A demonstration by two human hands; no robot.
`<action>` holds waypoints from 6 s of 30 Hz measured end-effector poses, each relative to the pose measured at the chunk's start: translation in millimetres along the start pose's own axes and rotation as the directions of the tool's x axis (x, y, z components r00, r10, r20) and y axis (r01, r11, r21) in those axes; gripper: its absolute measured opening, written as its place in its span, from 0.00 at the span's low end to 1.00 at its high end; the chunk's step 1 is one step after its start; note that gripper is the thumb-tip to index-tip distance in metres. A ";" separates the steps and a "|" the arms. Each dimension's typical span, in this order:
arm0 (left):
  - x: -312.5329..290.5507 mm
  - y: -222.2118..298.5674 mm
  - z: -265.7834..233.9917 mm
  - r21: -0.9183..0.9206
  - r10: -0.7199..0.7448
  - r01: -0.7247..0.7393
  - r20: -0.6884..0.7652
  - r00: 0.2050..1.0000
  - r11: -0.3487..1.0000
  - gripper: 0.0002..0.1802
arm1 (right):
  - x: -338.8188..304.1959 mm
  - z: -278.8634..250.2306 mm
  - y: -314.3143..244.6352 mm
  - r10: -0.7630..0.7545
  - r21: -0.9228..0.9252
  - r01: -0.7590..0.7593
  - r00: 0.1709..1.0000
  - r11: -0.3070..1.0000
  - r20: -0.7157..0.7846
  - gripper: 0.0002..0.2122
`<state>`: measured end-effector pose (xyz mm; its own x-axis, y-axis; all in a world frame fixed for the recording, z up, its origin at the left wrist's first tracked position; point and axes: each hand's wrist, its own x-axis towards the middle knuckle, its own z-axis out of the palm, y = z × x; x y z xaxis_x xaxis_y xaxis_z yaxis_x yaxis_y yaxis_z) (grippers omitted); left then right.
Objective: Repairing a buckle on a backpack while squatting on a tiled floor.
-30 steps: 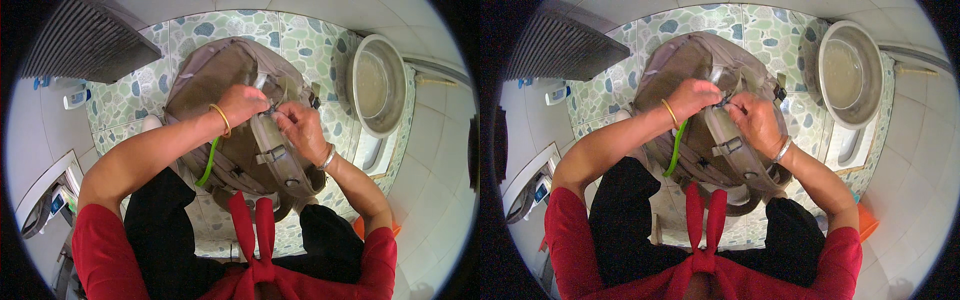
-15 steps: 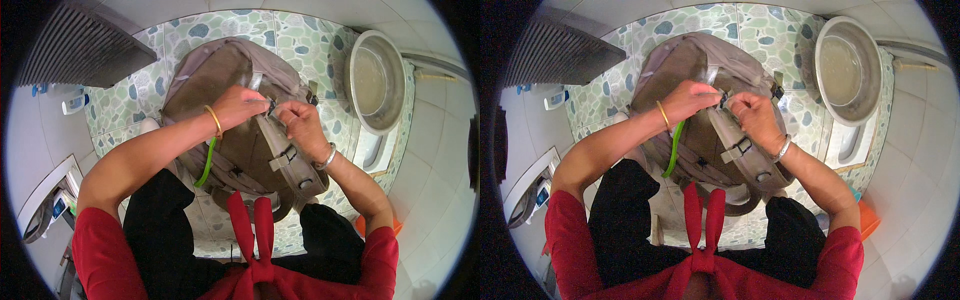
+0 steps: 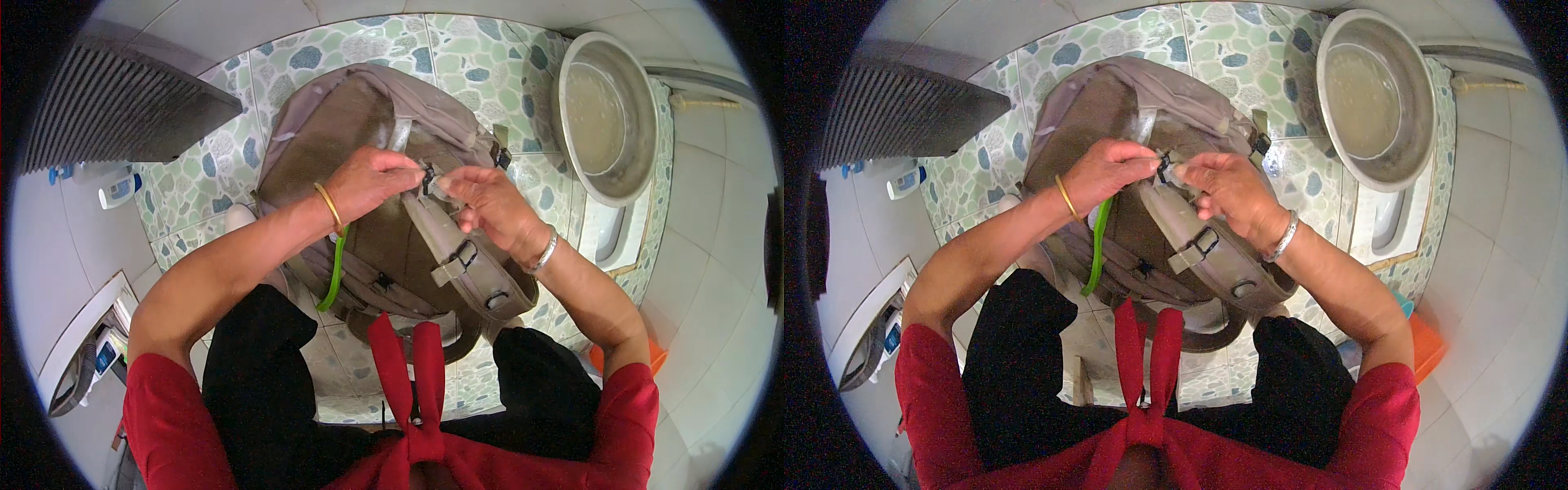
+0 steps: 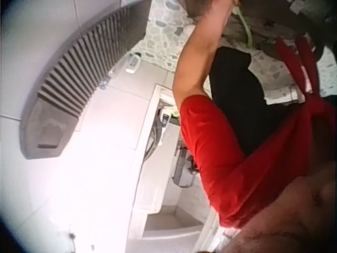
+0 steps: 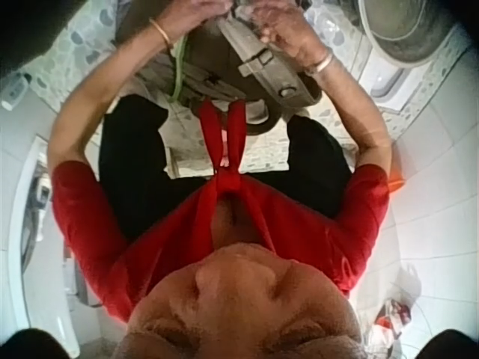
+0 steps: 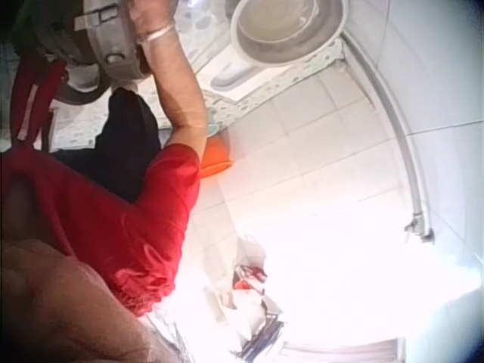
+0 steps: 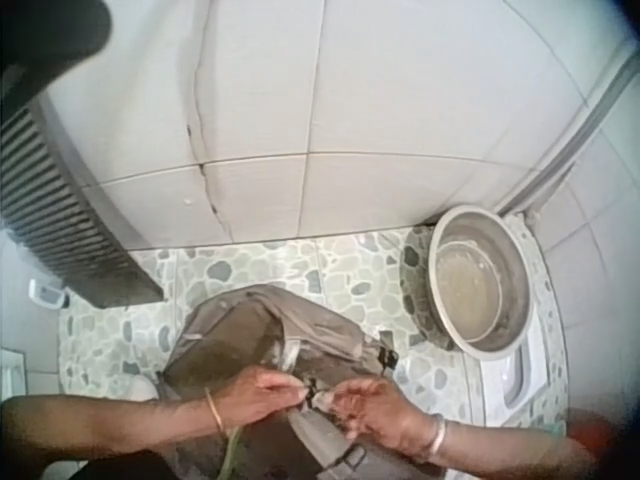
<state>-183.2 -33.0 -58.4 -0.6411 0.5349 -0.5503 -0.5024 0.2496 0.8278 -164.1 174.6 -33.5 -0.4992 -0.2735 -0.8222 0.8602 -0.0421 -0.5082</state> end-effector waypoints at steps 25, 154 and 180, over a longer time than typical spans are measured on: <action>-13.1 2.4 9.3 -0.119 -0.103 0.098 -0.032 0.994 0.988 0.11 | -14.3 7.0 3.4 0.124 0.480 -0.192 0.978 0.856 0.169 0.04; 5.6 -22.8 25.6 0.693 0.590 -0.285 -0.249 0.768 0.662 0.09 | 33.1 17.5 30.8 0.150 0.630 -0.131 0.988 0.766 0.022 0.02; 10.2 -28.8 14.2 0.863 0.729 -0.385 0.027 0.684 0.328 0.10 | 36.5 25.7 39.9 -0.113 0.164 0.150 0.970 0.975 -0.214 0.02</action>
<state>-167.0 -23.3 -86.3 -0.7887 0.5699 0.2306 0.5823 0.5723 0.5774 -145.3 138.2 -77.2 -0.6038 -0.0547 -0.7953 0.7812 -0.2391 -0.5766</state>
